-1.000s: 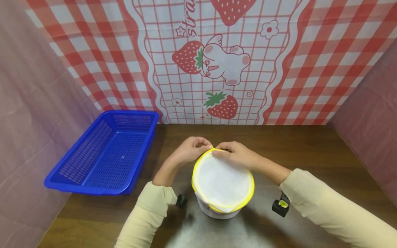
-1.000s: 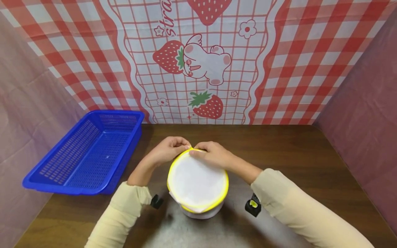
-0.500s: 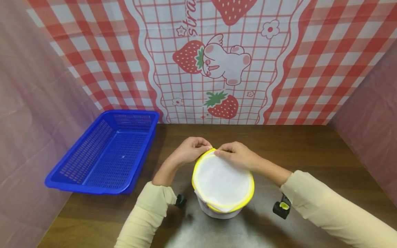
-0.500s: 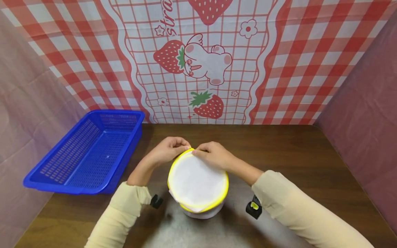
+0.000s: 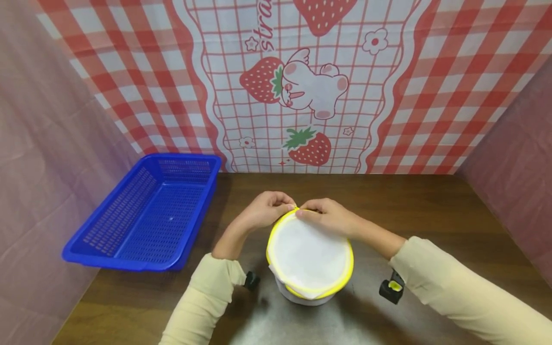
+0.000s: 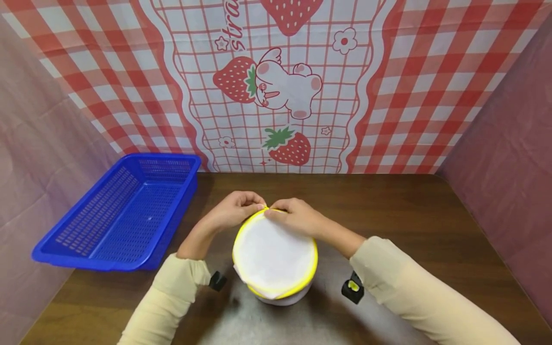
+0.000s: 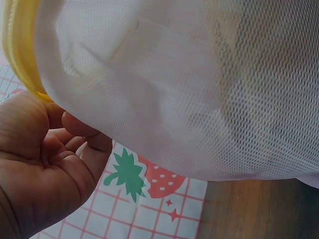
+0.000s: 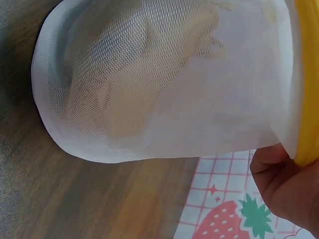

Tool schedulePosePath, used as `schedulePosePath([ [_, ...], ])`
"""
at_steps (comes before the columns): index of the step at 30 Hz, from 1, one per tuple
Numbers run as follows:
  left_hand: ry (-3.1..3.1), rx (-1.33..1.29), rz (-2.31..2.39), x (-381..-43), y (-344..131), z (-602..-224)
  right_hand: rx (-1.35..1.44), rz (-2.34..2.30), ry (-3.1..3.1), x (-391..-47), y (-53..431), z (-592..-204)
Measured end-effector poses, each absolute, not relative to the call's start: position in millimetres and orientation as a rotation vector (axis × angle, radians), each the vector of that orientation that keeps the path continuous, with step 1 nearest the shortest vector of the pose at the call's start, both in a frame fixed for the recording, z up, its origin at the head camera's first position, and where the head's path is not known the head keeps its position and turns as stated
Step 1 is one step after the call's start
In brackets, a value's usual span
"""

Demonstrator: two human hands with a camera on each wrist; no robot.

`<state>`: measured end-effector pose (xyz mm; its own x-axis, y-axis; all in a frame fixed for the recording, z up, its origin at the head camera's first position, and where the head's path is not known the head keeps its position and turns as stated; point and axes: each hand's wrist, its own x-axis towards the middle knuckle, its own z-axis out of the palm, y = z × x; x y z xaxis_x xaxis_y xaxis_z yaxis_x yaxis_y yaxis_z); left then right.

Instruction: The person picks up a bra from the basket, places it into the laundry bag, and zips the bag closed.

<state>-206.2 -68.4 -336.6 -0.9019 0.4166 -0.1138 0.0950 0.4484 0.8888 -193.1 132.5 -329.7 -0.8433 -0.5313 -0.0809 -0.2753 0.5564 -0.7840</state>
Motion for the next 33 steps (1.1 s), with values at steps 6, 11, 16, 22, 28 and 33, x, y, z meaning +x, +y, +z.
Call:
schedulePosePath([
  [6, 2.406, 0.463, 1.410, -206.4, -68.3, -336.1, -0.681, -1.177, 2.517, -192.9, 131.5, -330.4],
  [11, 2.411, 0.452, 1.418, -207.1, -69.4, -337.7, -0.657, -1.187, 2.540, -192.8, 130.9, -331.7],
  [16, 2.401, 0.425, 1.434, -206.5, -71.1, -337.9, -0.653, -1.198, 2.549, -192.5, 131.1, -333.1],
  [22, 2.400, 0.425, 1.433, -206.1, -72.0, -336.8, -0.654, -1.210, 2.527, -193.3, 130.6, -334.1],
  [28, 2.422, 0.454, 1.404, -205.9, -71.8, -335.2, -0.707, -1.196, 2.477, -194.8, 127.4, -332.9],
  [33, 2.423, 0.460, 1.389, -206.1, -70.4, -335.1, -0.694, -1.172, 2.492, -194.1, 126.9, -331.8],
])
